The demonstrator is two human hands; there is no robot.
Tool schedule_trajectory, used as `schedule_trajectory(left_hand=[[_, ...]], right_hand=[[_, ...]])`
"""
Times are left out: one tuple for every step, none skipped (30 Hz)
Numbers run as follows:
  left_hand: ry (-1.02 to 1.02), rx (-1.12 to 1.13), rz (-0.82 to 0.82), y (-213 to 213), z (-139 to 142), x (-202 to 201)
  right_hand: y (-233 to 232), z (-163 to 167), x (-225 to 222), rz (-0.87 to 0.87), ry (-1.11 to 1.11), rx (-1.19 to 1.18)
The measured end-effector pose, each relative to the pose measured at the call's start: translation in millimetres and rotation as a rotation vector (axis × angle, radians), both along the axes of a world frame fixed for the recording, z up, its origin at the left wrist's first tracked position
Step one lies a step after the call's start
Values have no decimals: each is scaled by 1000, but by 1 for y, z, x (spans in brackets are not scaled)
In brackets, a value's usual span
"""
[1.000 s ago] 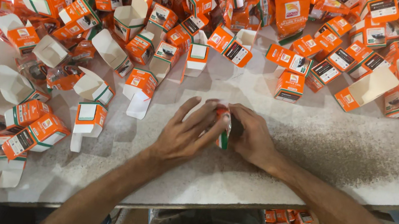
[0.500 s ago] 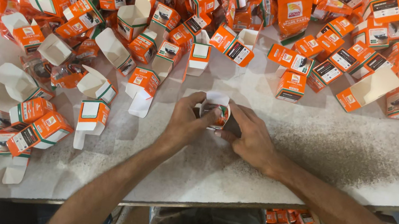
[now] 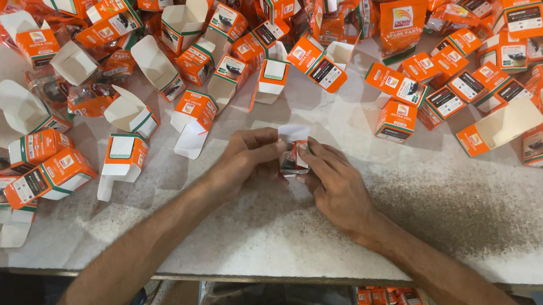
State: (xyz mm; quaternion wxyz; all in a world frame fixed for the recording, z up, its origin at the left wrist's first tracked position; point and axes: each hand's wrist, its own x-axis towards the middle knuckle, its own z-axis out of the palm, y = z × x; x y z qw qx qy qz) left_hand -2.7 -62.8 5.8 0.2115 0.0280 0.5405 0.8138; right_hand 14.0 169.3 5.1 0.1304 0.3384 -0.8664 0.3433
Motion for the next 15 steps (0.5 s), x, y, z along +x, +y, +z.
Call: schedule_trajectory(left_hand=[[-15, -87, 10, 0, -1, -4], [15, -162, -9, 2, 0, -9], [45, -237, -28, 5, 1, -14], [73, -309, -46, 9, 3, -17], [181, -399, -11, 13, 5, -17], [293, -489, 27, 18, 7, -16], [405, -579, 64, 21, 10, -14], [488, -601, 122, 24, 13, -7], [572, -623, 180, 25, 14, 4], [656, -645, 237, 25, 15, 13], [862, -667, 232, 20, 18, 16], [1067, -683, 218, 14, 19, 20], [1272, -692, 199, 11, 20, 22], [1276, -719, 174, 9, 19, 22], [1275, -747, 153, 8, 18, 23]], right_hand=[[-1, 0, 0, 5, -9, -11], [-1, 1, 1, 8, -16, -24], [-2, 3, 1, 11, -24, -37], [-3, 5, 1, 7, -39, -40], [-3, 7, 1, 6, -53, -42], [-4, 9, 1, 4, -63, -45], [-4, 11, 1, -16, -132, -60], [-4, 13, 2, -37, -202, -74], [-4, 14, 3, -59, -272, -88], [-3, 15, 3, -54, -299, -118], [-3, 15, 3, -51, -325, -150], [-3, 15, 4, -52, -353, -184], [-3, 15, 3, -52, -338, -186], [-2, 15, 2, -50, -324, -186], [-2, 14, 1, -44, -315, -183]])
